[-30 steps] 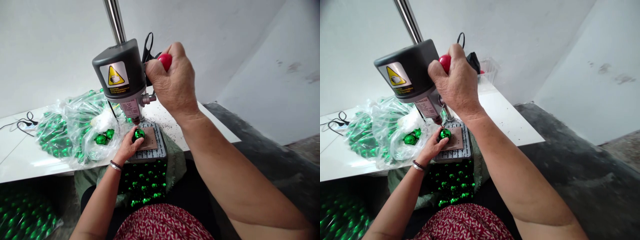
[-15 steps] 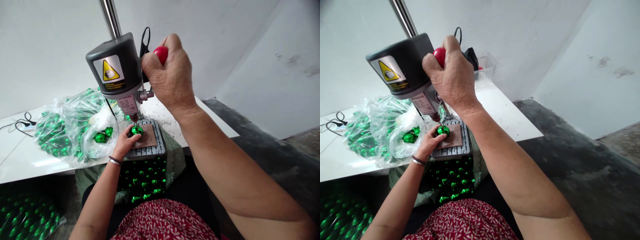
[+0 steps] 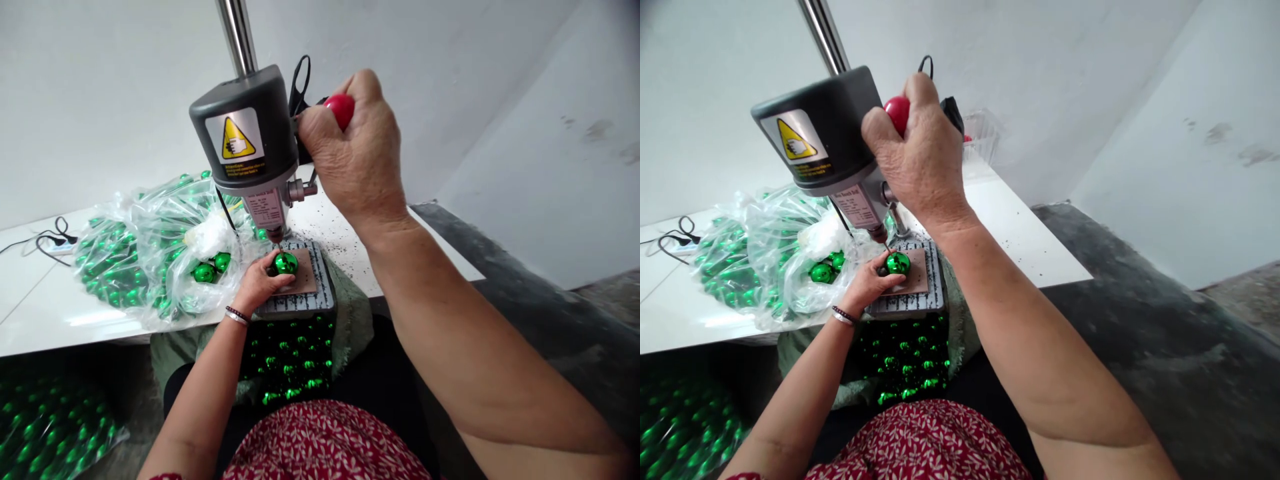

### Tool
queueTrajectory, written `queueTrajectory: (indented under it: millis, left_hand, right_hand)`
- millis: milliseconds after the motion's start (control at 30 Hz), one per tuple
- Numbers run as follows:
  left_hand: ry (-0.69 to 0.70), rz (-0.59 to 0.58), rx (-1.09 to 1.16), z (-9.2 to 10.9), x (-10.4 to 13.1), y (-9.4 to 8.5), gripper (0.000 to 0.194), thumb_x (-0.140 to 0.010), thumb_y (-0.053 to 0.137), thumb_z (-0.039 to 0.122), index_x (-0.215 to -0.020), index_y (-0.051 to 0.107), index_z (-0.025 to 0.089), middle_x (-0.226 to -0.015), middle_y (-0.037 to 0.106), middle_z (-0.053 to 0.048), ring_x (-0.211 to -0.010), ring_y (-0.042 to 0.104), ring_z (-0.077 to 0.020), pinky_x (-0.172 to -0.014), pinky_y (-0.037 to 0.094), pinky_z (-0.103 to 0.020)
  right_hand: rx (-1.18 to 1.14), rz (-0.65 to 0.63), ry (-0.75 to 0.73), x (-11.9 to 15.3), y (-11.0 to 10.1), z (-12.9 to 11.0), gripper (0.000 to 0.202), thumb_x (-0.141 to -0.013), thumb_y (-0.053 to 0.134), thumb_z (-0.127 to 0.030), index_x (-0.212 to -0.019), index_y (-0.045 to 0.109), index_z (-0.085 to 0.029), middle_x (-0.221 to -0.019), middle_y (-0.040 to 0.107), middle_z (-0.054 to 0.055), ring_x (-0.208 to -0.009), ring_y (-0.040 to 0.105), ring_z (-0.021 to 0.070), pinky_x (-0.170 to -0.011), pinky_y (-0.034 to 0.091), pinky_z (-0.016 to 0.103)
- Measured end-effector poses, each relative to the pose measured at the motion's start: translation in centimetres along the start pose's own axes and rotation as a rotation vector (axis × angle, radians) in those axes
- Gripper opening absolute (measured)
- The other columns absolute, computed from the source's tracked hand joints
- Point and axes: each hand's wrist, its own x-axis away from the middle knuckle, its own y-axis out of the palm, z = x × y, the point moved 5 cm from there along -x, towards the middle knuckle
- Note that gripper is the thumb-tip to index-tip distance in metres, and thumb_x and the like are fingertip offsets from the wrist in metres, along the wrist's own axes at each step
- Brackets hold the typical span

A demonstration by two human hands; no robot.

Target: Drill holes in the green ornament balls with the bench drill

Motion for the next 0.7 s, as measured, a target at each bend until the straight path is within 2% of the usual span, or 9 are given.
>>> queueTrajectory:
  millis: [133, 300, 367, 467, 567, 700]
  left_hand:
    - [0.015, 0.017, -0.049, -0.1, 0.3, 0.1, 0.062, -0.070, 0.078, 0.031, -0.129, 0.065, 0.018, -0.117, 0.073, -0.004, -0.114, 0.063, -0.0247, -0.106, 0.045, -0.036]
    - [0.008, 0.031, -0.064, 0.3, 0.6, 0.1, 0.061, -0.070, 0.078, 0.029, -0.129, 0.065, 0.017, -0.116, 0.073, -0.005, -0.112, 0.064, -0.0232, -0.104, 0.046, -0.032]
    - [0.012, 0.030, -0.053, 0.4, 0.7, 0.1, 0.059, -0.069, 0.078, 0.028, -0.127, 0.066, 0.018, -0.110, 0.075, -0.003, -0.109, 0.065, -0.0223, -0.101, 0.048, -0.031]
    - [0.034, 0.027, -0.032, 0.4, 0.7, 0.1, 0.055, -0.070, 0.077, 0.028, -0.123, 0.068, 0.019, -0.101, 0.075, -0.001, -0.102, 0.066, -0.0207, -0.096, 0.050, -0.029]
    - [0.057, 0.029, -0.021, 0.3, 0.8, 0.2, 0.051, -0.071, 0.077, 0.030, -0.120, 0.070, 0.019, -0.097, 0.075, -0.001, -0.098, 0.066, -0.0200, -0.093, 0.051, -0.028]
    - [0.073, 0.035, -0.025, 0.2, 0.8, 0.2, 0.050, -0.071, 0.078, 0.032, -0.119, 0.070, 0.019, -0.094, 0.074, 0.000, -0.095, 0.067, -0.0199, -0.092, 0.051, -0.028]
  right_hand:
    - [-0.017, 0.032, -0.028, 0.3, -0.2, 0.0, 0.033, -0.085, 0.058, -0.022, -0.072, 0.028, -0.020, -0.066, 0.032, -0.007, -0.064, 0.028, 0.0033, -0.068, 0.031, 0.019]
    - [-0.013, 0.067, -0.055, 1.4, -0.5, 0.3, 0.026, -0.083, 0.061, -0.026, -0.075, 0.037, -0.019, -0.066, 0.037, -0.007, -0.064, 0.032, 0.0030, -0.064, 0.032, 0.019]
    - [0.006, 0.079, -0.092, 2.0, -0.8, 0.5, 0.022, -0.084, 0.058, -0.028, -0.077, 0.040, -0.018, -0.067, 0.040, -0.008, -0.064, 0.035, 0.0013, -0.066, 0.033, 0.017]
    - [0.073, 0.098, -0.169, 2.9, -1.2, 0.7, 0.019, -0.082, 0.056, -0.025, -0.075, 0.041, -0.017, -0.062, 0.036, -0.008, -0.059, 0.030, -0.0005, -0.064, 0.032, 0.016]
    - [0.136, 0.091, -0.257, 3.7, -1.5, 0.9, 0.017, -0.080, 0.053, -0.023, -0.071, 0.041, -0.017, -0.058, 0.033, -0.008, -0.056, 0.027, -0.0001, -0.061, 0.030, 0.016]
    - [0.175, 0.091, -0.308, 4.5, -1.7, 1.1, 0.013, -0.078, 0.051, -0.023, -0.071, 0.042, -0.017, -0.058, 0.037, -0.006, -0.057, 0.030, 0.0015, -0.061, 0.031, 0.019]
